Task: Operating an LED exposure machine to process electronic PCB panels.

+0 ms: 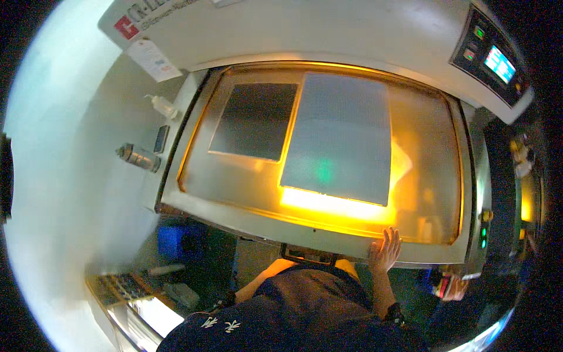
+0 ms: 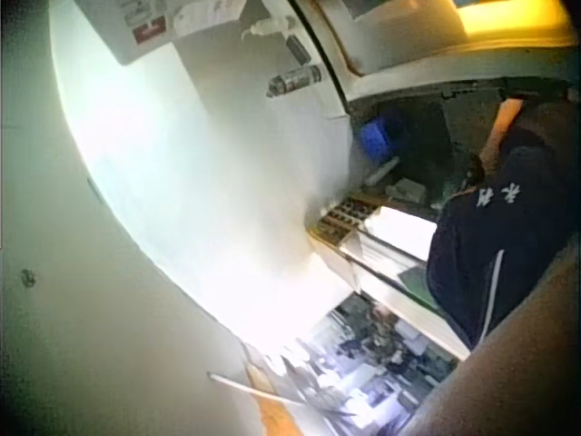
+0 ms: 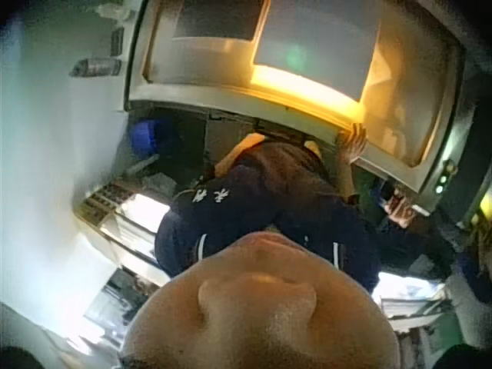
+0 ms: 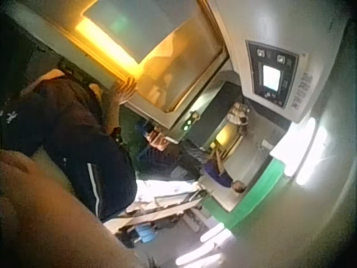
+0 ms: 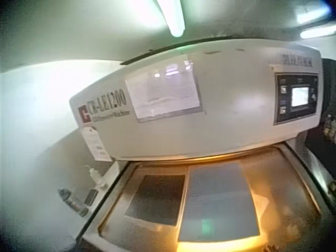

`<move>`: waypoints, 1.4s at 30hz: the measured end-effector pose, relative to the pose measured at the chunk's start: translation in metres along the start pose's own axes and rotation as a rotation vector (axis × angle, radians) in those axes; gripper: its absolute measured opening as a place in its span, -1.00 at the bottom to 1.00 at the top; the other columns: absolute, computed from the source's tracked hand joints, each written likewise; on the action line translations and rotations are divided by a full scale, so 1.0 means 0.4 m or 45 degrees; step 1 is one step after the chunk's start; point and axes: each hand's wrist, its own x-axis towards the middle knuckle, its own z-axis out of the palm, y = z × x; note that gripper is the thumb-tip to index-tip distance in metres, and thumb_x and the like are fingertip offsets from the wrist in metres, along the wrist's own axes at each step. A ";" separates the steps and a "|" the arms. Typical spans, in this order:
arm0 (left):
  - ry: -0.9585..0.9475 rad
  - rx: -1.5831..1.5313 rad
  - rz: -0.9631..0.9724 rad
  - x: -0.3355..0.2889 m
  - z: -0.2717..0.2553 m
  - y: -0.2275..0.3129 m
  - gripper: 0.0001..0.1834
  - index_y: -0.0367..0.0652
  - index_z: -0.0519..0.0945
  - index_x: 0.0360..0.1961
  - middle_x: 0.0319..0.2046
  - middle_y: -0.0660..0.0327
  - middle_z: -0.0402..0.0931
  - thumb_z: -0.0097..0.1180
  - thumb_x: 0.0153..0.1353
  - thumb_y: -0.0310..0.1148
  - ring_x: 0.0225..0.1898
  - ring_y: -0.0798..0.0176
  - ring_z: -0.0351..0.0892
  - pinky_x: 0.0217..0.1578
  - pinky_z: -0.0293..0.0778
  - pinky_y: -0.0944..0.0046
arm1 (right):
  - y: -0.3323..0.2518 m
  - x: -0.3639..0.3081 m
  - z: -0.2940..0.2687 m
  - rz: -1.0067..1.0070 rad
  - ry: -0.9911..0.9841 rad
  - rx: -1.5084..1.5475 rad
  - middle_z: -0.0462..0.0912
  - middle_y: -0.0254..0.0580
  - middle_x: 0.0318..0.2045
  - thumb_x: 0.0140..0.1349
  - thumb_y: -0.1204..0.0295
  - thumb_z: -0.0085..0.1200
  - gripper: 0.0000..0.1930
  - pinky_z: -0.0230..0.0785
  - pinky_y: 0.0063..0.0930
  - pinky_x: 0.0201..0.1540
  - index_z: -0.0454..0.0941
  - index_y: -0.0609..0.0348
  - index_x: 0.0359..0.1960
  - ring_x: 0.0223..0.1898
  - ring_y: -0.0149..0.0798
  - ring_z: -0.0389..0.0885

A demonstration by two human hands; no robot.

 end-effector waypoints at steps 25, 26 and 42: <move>0.262 -0.020 -0.249 -0.327 0.049 -0.087 -0.39 -0.08 0.42 0.26 0.21 -0.01 0.43 0.09 0.20 -0.09 0.19 -0.06 0.45 0.18 0.39 0.03 | -0.163 0.466 0.386 -0.441 0.207 0.716 0.32 0.07 0.29 0.17 0.42 0.21 -0.40 0.09 -0.01 0.36 0.32 0.16 0.27 0.35 0.12 0.21; 0.271 -0.027 -0.235 -0.321 0.032 -0.110 -0.39 -0.08 0.42 0.26 0.21 -0.01 0.43 0.09 0.20 -0.09 0.19 -0.06 0.45 0.18 0.39 0.03 | -0.203 0.423 0.397 -0.592 0.051 0.703 0.31 0.08 0.30 0.14 0.44 0.23 -0.38 0.10 0.00 0.36 0.31 0.17 0.27 0.34 0.14 0.21; 0.382 -0.132 -0.110 -0.736 -0.410 -0.463 -0.43 -0.13 0.38 0.29 0.23 0.01 0.42 0.08 0.27 -0.22 0.21 0.00 0.45 0.21 0.36 0.08 | -0.669 -0.054 0.292 0.076 -0.490 -0.378 0.47 -0.17 0.17 0.08 0.08 0.26 -0.41 0.01 0.06 0.39 0.46 0.01 0.13 0.29 -0.10 0.32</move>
